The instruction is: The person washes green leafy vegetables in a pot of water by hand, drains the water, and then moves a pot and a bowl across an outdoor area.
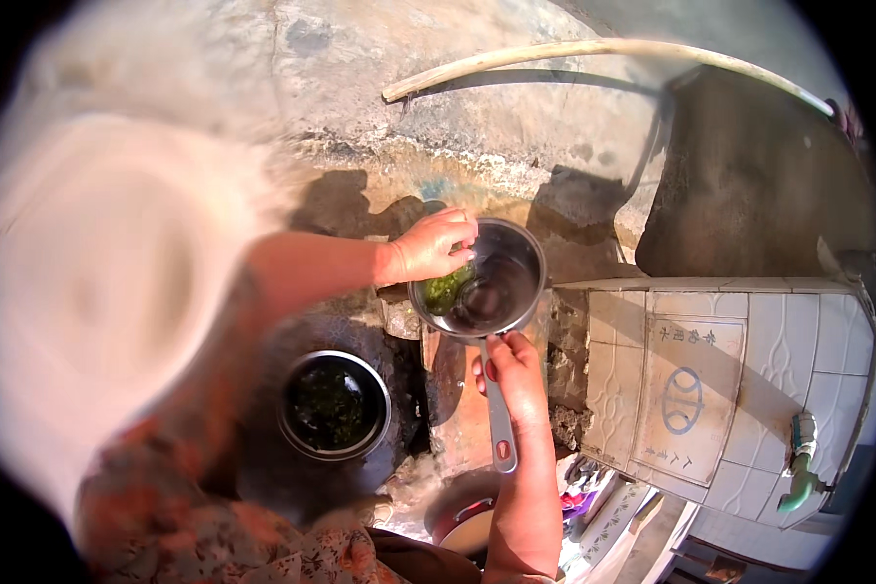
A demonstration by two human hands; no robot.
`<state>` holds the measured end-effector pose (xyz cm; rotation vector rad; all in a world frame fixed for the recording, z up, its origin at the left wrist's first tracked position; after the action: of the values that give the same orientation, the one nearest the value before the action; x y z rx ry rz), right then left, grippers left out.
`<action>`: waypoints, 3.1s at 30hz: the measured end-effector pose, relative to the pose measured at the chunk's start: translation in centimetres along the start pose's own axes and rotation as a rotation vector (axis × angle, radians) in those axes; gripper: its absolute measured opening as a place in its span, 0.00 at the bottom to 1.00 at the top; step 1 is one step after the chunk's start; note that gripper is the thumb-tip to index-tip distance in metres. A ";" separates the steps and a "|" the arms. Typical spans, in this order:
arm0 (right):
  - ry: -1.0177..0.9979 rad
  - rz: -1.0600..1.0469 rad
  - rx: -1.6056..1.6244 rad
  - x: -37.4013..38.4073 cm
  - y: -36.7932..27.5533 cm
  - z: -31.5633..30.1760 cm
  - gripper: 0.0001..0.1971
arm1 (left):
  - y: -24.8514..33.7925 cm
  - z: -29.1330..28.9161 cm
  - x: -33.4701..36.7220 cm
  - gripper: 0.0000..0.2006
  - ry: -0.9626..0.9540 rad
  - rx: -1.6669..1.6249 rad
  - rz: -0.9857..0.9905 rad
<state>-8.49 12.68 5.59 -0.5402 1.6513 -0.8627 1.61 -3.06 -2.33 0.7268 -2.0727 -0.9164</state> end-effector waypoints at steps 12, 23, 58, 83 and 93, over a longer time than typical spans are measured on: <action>0.028 -0.047 -0.095 0.1 -2.7 2.1 0.08 | -2.8 0.0 0.8 0.14 0.245 -0.153 -0.229; -0.008 -0.057 -0.229 0.7 -6.6 3.0 0.09 | -5.4 1.7 2.2 0.15 0.350 -0.517 -0.377; -0.083 -0.059 -0.352 1.3 -13.8 5.7 0.11 | -6.3 2.3 3.0 0.15 0.562 -1.006 -0.587; -0.106 -0.027 -0.547 2.0 -16.7 6.8 0.13 | -5.9 2.0 4.7 0.17 0.669 -1.277 -0.594; -0.089 -0.029 -0.608 1.5 -17.6 7.8 0.13 | -7.2 3.7 6.2 0.12 0.682 -1.420 -0.502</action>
<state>-3.03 -1.41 17.55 -1.0037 1.8193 -0.3324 -3.43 -10.39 -7.31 0.5719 -0.3381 -1.7412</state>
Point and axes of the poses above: each hand's wrist, its own x-axis towards the middle knuckle, its own z-axis out of the palm, y = z × x, the point moved 6 cm from there along x, towards the middle knuckle, and after that the axes turned 11 degrees about x, right-handed, at the moved point
